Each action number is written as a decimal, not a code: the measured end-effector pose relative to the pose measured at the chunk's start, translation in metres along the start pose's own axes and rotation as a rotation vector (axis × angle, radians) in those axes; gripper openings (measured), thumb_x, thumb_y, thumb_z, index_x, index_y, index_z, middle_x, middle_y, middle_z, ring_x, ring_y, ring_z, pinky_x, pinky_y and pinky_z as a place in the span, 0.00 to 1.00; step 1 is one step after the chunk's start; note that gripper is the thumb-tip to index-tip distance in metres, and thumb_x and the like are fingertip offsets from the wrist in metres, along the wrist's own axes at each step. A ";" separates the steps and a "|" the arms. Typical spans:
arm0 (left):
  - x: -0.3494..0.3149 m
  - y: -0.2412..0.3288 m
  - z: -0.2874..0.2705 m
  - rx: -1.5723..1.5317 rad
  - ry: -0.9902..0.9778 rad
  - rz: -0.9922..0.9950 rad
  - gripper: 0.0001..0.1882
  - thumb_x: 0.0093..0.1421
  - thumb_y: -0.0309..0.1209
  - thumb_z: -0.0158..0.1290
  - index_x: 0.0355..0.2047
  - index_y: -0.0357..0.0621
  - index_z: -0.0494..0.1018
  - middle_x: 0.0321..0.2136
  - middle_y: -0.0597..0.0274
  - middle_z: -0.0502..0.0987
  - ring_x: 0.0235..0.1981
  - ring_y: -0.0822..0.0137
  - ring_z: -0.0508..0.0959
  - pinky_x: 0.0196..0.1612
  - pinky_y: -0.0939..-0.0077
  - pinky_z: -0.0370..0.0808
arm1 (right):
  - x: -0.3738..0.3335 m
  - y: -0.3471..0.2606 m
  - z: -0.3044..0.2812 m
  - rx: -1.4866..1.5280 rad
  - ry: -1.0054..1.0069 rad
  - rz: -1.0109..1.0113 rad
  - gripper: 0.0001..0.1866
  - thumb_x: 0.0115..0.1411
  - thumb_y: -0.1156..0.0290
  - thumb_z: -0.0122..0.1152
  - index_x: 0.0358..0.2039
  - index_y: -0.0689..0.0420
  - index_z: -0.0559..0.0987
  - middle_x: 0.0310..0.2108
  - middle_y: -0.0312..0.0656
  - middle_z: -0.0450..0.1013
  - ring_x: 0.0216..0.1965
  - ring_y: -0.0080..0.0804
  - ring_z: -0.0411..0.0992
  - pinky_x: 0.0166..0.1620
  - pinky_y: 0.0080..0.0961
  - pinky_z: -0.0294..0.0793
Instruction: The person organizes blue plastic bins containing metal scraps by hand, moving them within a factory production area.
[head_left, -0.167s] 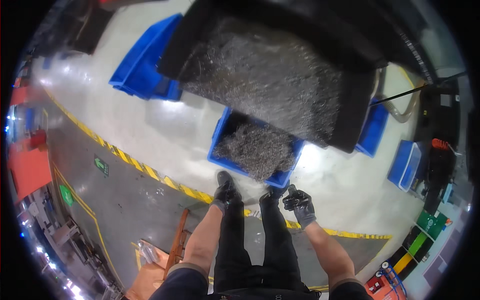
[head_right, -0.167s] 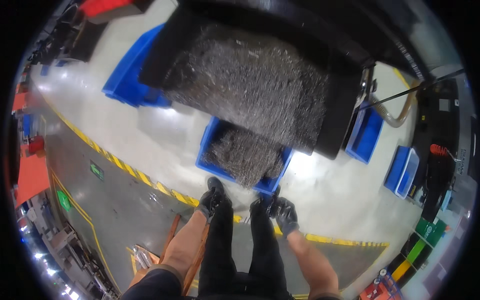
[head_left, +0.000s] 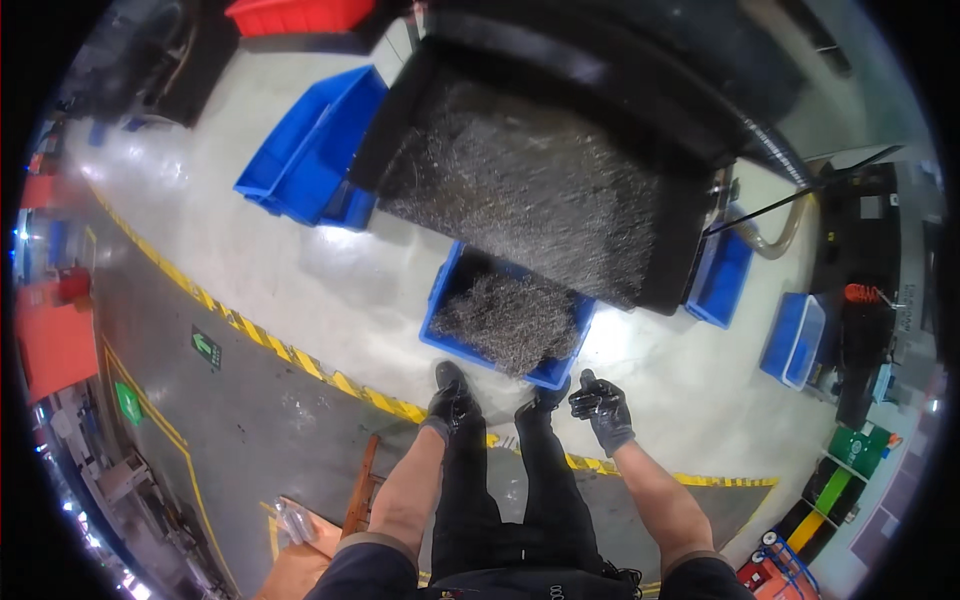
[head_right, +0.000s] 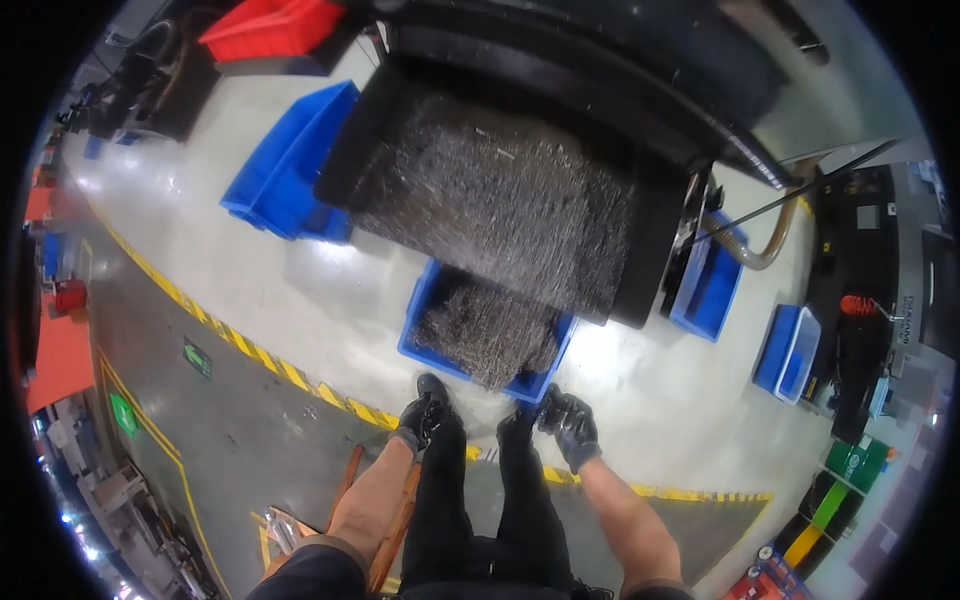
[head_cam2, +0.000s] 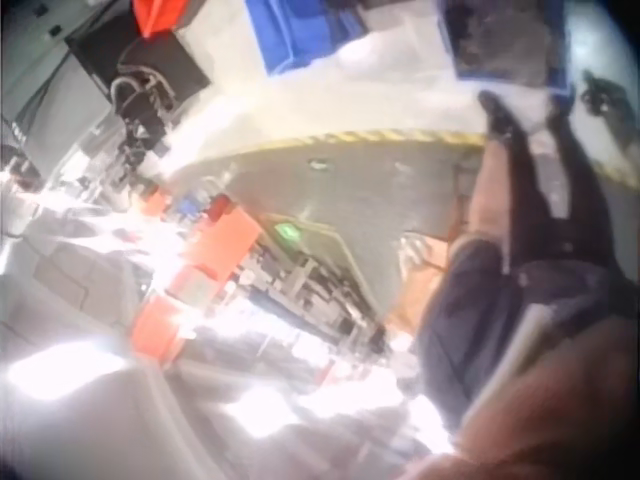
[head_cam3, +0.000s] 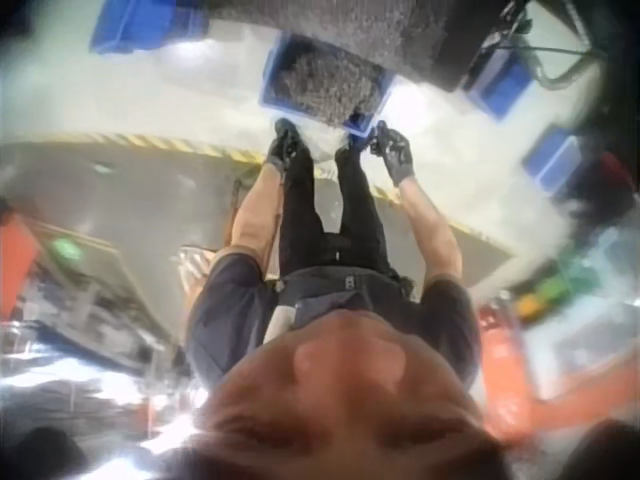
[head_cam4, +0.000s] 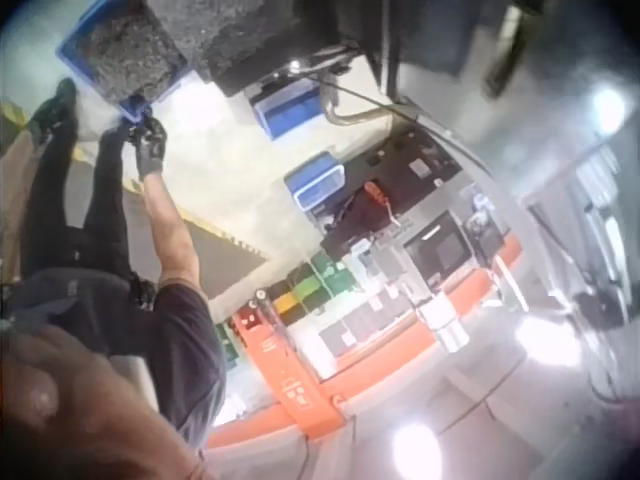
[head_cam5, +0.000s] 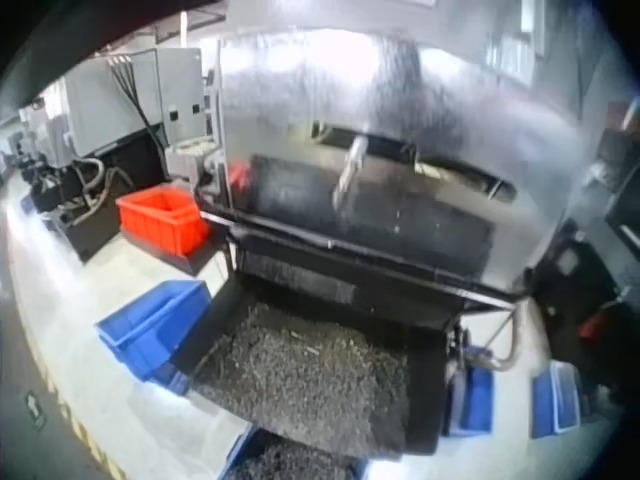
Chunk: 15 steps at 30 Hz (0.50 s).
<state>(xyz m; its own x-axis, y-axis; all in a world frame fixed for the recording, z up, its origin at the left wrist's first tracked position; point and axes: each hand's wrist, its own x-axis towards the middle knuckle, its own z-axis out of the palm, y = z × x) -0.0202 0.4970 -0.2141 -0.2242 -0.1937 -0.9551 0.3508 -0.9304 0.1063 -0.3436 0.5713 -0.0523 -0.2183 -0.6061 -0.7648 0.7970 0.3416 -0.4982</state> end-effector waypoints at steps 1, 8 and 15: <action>-0.010 0.006 0.006 0.000 -0.014 0.004 0.17 0.58 0.40 0.49 0.42 0.43 0.70 0.32 0.59 0.77 0.32 0.63 0.77 0.37 0.69 0.76 | -0.004 -0.010 0.010 -0.061 0.036 -0.018 0.12 0.59 0.68 0.42 0.33 0.62 0.72 0.25 0.50 0.73 0.22 0.32 0.70 0.27 0.26 0.69; -0.066 0.034 0.039 0.007 -0.071 0.018 0.14 0.58 0.40 0.48 0.38 0.44 0.72 0.28 0.60 0.77 0.29 0.64 0.76 0.33 0.71 0.75 | -0.039 -0.029 -0.007 -0.668 0.045 -0.481 0.09 0.57 0.73 0.44 0.35 0.61 0.72 0.30 0.49 0.73 0.29 0.34 0.73 0.33 0.24 0.73; -0.134 0.045 0.037 -0.031 -0.066 0.012 0.12 0.59 0.37 0.47 0.34 0.42 0.73 0.26 0.60 0.77 0.23 0.65 0.77 0.25 0.74 0.75 | -0.099 -0.129 0.029 -1.215 0.417 -0.708 0.17 0.55 0.70 0.56 0.46 0.57 0.70 0.37 0.41 0.72 0.37 0.27 0.70 0.43 0.22 0.70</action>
<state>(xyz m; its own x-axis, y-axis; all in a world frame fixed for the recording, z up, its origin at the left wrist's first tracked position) -0.0082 0.4698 -0.0707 -0.2792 -0.2255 -0.9334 0.3815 -0.9181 0.1077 -0.4087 0.5665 0.0996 -0.6648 -0.7264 -0.1742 -0.4520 0.5768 -0.6804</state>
